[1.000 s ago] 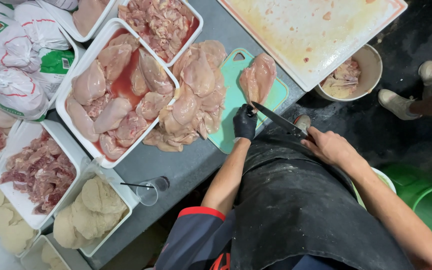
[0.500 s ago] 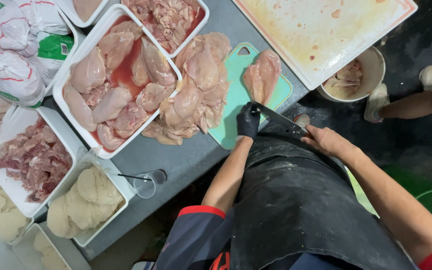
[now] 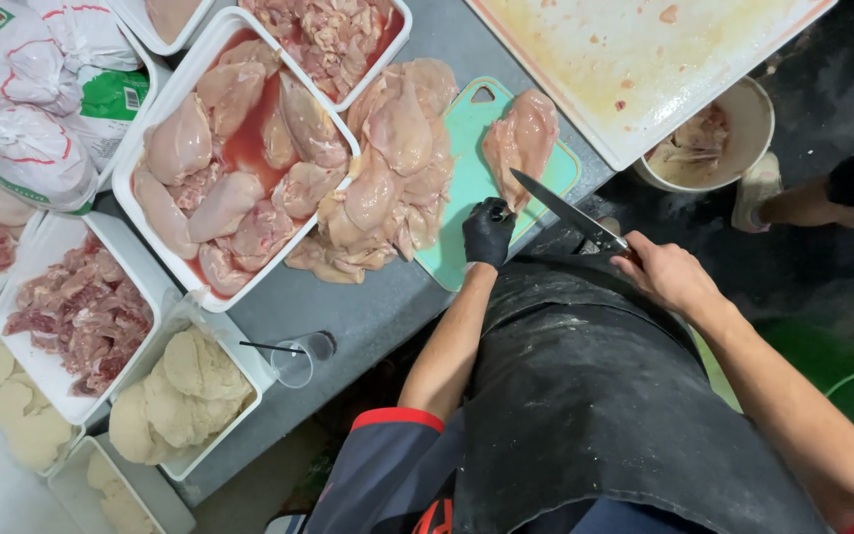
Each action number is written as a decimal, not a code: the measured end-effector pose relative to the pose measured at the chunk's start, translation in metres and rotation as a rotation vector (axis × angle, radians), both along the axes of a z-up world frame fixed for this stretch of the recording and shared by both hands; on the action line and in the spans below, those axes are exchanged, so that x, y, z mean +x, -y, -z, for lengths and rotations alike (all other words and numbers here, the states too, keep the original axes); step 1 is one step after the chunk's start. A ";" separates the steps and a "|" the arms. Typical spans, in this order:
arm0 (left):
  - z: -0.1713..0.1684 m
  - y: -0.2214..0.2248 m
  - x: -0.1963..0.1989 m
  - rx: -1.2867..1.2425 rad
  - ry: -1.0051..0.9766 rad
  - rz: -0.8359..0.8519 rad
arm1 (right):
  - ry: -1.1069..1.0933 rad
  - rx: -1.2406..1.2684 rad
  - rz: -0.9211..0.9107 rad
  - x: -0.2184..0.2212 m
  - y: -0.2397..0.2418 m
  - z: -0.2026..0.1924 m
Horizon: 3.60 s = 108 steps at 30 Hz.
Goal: A person wearing black gloves and an apron is trimming and slicing raw chicken breasts on a light blue cutting board at a stainless steel workstation.
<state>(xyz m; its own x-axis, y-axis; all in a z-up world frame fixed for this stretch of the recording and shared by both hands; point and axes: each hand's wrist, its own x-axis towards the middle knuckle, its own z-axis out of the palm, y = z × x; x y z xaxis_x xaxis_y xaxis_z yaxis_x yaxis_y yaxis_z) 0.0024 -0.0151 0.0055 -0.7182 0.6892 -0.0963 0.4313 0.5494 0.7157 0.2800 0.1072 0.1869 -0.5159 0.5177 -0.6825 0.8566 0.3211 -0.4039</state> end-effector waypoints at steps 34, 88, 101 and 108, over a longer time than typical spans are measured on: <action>-0.003 -0.026 0.019 -0.300 0.120 -0.180 | 0.167 0.152 -0.314 -0.012 -0.019 -0.007; 0.019 -0.012 0.026 -0.267 0.024 -0.195 | 0.055 -0.096 -0.260 -0.012 -0.002 0.088; -0.007 -0.026 0.033 -0.094 -0.025 -0.085 | 0.012 -0.146 -0.264 0.051 -0.034 0.043; 0.000 -0.030 0.035 0.032 -0.165 -0.047 | 0.033 -0.215 -0.317 0.078 -0.057 0.046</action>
